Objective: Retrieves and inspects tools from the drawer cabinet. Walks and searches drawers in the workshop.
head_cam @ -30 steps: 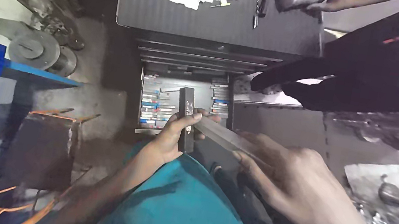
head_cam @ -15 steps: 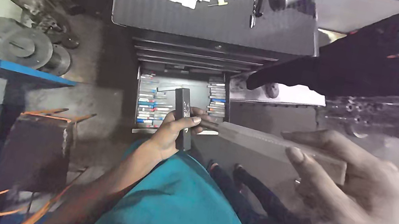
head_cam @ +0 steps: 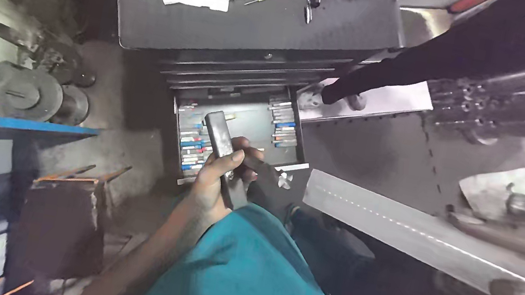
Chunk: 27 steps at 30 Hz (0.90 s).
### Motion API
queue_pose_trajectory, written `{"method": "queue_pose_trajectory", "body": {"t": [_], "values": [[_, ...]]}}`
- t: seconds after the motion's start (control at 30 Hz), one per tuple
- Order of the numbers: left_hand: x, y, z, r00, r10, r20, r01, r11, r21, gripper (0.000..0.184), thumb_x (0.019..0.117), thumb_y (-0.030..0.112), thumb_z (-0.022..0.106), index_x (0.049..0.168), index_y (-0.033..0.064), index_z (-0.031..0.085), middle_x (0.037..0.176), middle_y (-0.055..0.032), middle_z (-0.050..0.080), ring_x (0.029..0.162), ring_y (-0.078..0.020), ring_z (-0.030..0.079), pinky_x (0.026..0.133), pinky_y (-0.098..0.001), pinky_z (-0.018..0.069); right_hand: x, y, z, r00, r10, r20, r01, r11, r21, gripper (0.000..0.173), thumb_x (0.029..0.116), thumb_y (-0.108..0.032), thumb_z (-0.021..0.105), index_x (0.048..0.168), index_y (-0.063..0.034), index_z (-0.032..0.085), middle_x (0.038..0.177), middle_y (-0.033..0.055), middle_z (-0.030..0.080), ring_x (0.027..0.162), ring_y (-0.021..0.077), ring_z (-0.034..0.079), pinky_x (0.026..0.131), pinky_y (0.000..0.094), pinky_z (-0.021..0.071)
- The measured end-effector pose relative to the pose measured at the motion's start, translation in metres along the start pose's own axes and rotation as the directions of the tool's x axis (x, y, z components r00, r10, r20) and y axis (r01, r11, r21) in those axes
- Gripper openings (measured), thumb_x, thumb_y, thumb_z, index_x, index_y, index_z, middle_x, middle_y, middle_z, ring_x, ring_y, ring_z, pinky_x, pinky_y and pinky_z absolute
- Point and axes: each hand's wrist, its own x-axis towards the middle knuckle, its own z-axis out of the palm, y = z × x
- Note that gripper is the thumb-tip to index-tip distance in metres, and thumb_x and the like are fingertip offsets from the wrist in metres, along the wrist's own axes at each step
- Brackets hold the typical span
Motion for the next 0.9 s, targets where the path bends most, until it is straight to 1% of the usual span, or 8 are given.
{"method": "queue_pose_trajectory", "body": {"t": [0.13, 0.43, 0.53, 0.63, 0.73, 0.8, 0.87, 0.9], "values": [[-0.004, 0.0, 0.007, 1.0, 0.013, -0.002, -0.013, 1.0, 0.002, 0.016, 0.0907, 0.014, 0.072, 0.104, 0.0067, 0.073, 0.099, -0.0113, 0.075, 0.08, -0.0151, 0.074, 0.07, -0.0264, 0.0613, -0.004, -0.02, 0.003, 0.991, 0.114, -0.068, -0.114, 0.993, 0.001, 0.034, 0.0978, -0.047, 0.067, 0.113, -0.0175, 0.075, 0.111, -0.0105, 0.072, 0.104, -0.0006, 0.066, 0.094, 0.0176, 0.0532], [-0.005, 0.0, 0.006, 0.999, 0.037, 0.033, -0.035, 0.998, -0.051, 0.018, 0.0894, 0.013, 0.074, 0.105, 0.0035, 0.074, 0.101, -0.014, 0.075, 0.084, -0.0189, 0.075, 0.073, -0.0295, 0.0622, -0.005, -0.027, 0.008, 0.982, 0.116, -0.148, -0.112, 0.993, 0.032, 0.034, 0.0969, -0.047, 0.068, 0.106, -0.0149, 0.076, 0.103, -0.0092, 0.074, 0.099, 0.0012, 0.069, 0.091, 0.0183, 0.056], [-0.005, 0.001, 0.007, 0.998, 0.054, 0.037, -0.053, 0.998, -0.023, 0.017, 0.0905, 0.014, 0.073, 0.104, 0.0042, 0.074, 0.1, -0.0134, 0.075, 0.086, -0.0187, 0.075, 0.074, -0.0305, 0.0624, -0.008, -0.024, 0.009, 0.986, 0.107, -0.129, -0.103, 0.994, 0.044, 0.034, 0.0974, -0.046, 0.067, 0.11, -0.0166, 0.077, 0.108, -0.0095, 0.073, 0.103, 0.0018, 0.068, 0.093, 0.0188, 0.055], [-0.004, 0.003, 0.004, 0.991, 0.116, 0.065, -0.122, 0.988, 0.1, 0.019, 0.0915, 0.017, 0.073, 0.107, 0.0066, 0.074, 0.101, -0.0128, 0.075, 0.089, -0.0187, 0.074, 0.077, -0.0317, 0.0619, -0.007, -0.022, 0.008, 0.995, 0.085, -0.051, -0.084, 0.996, 0.016, 0.034, 0.0978, -0.044, 0.068, 0.116, -0.0171, 0.076, 0.112, -0.008, 0.073, 0.106, 0.0014, 0.067, 0.094, 0.0189, 0.0538], [-0.004, 0.007, 0.005, 0.973, 0.224, 0.062, -0.233, 0.94, 0.25, 0.019, 0.0933, 0.014, 0.071, 0.109, 0.004, 0.071, 0.101, -0.015, 0.075, 0.091, -0.0217, 0.075, 0.082, -0.0361, 0.0623, -0.004, -0.009, 0.011, 0.999, 0.013, 0.053, -0.012, 0.999, -0.034, 0.035, 0.1005, -0.046, 0.062, 0.126, -0.0242, 0.07, 0.116, -0.0175, 0.07, 0.108, -0.0083, 0.063, 0.092, 0.0113, 0.051], [-0.003, 0.014, 0.009, 0.949, 0.312, 0.056, -0.31, 0.877, 0.367, 0.018, 0.0932, 0.01, 0.069, 0.109, 0.0015, 0.066, 0.098, -0.0169, 0.074, 0.089, -0.0243, 0.075, 0.082, -0.0397, 0.0634, 0.002, -0.004, 0.017, 0.993, 0.03, 0.112, -0.026, 0.999, -0.034, 0.035, 0.1021, -0.047, 0.06, 0.127, -0.0234, 0.067, 0.114, -0.0186, 0.07, 0.103, -0.0122, 0.062, 0.087, 0.0077, 0.0514], [-0.001, 0.023, 0.014, 0.912, 0.4, 0.095, -0.395, 0.789, 0.471, 0.02, 0.0911, 0.007, 0.071, 0.11, 0.0012, 0.065, 0.097, -0.0166, 0.074, 0.088, -0.0254, 0.075, 0.083, -0.0419, 0.0632, 0.006, 0.007, 0.026, 0.993, 0.036, 0.114, -0.038, 0.999, 0.016, 0.035, 0.1021, -0.046, 0.06, 0.126, -0.0213, 0.066, 0.112, -0.0168, 0.07, 0.098, -0.0111, 0.063, 0.084, 0.0083, 0.0531], [0.0, 0.028, 0.017, 0.894, 0.431, 0.12, -0.427, 0.742, 0.517, 0.022, 0.091, 0.007, 0.07, 0.112, 0.0014, 0.065, 0.097, -0.0163, 0.074, 0.089, -0.0256, 0.074, 0.085, -0.0427, 0.0623, 0.007, 0.015, 0.032, 0.995, 0.032, 0.098, -0.037, 0.998, 0.057, 0.034, 0.1021, -0.045, 0.061, 0.126, -0.0216, 0.066, 0.114, -0.0175, 0.07, 0.101, -0.0097, 0.064, 0.087, 0.0096, 0.054]]}}
